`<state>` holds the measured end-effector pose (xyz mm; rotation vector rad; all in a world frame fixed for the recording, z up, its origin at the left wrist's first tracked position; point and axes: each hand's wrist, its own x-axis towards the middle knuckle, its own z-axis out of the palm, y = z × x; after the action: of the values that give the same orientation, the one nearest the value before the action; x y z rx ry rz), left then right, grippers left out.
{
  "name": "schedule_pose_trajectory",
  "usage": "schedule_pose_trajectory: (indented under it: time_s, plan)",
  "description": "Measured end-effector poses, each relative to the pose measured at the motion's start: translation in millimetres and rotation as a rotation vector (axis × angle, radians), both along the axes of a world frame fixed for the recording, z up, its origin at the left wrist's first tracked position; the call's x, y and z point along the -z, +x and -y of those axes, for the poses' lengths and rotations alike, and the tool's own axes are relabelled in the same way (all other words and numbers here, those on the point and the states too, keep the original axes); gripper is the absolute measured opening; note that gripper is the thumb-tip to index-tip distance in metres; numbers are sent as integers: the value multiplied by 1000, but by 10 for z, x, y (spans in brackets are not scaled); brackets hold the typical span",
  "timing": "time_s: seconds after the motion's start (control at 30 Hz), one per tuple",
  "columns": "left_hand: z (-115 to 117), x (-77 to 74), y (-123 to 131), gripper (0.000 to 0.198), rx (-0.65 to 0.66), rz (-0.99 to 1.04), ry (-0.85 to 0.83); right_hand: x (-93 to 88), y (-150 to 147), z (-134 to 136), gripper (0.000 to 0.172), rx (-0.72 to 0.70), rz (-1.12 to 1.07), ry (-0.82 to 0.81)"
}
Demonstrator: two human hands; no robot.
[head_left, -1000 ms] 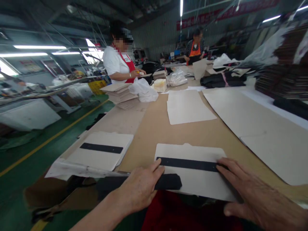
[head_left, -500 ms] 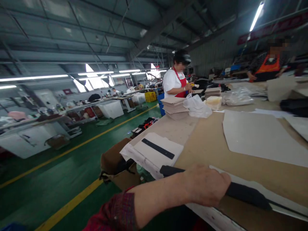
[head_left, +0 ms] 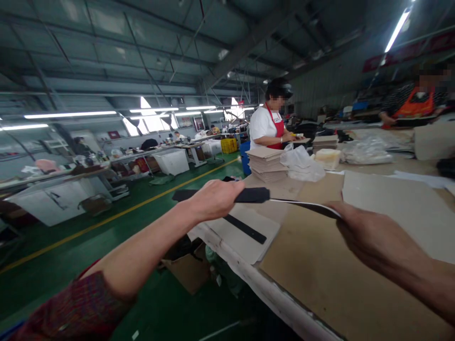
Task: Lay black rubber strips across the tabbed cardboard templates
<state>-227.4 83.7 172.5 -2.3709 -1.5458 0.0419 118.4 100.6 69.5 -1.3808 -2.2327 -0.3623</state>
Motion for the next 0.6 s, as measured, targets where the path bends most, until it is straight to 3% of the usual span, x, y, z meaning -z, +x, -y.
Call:
schedule_pose_trajectory:
  time_s: [0.07, 0.13, 0.23, 0.3, 0.4, 0.5, 0.6]
  plan:
    - [-142, 171, -399, 31, -53, 61, 28, 7, -528, -93, 39, -56, 62, -76]
    - [-276, 446, -762, 35, -120, 146, -37, 131, -1021, -118, 34, -131, 93, -130]
    - [-388, 929, -1199, 32, -302, 263, -179, 509, -1560, -47, 36, -252, 194, -275]
    - [-380, 1198, -1424, 30, -367, 291, -211, 787, -1745, 24, 43, -306, 242, -311]
    - [-268, 1445, -1687, 32, -433, 364, -200, 1076, -1749, 35, 59, -298, 214, -278]
    - [-125, 1576, -1830, 29, -484, 463, -157, 1241, -1526, -147, 43, -394, 203, -113]
    - [-52, 1706, -1806, 33, -489, 569, -132, 1391, -1310, -406, 37, -344, 142, -16]
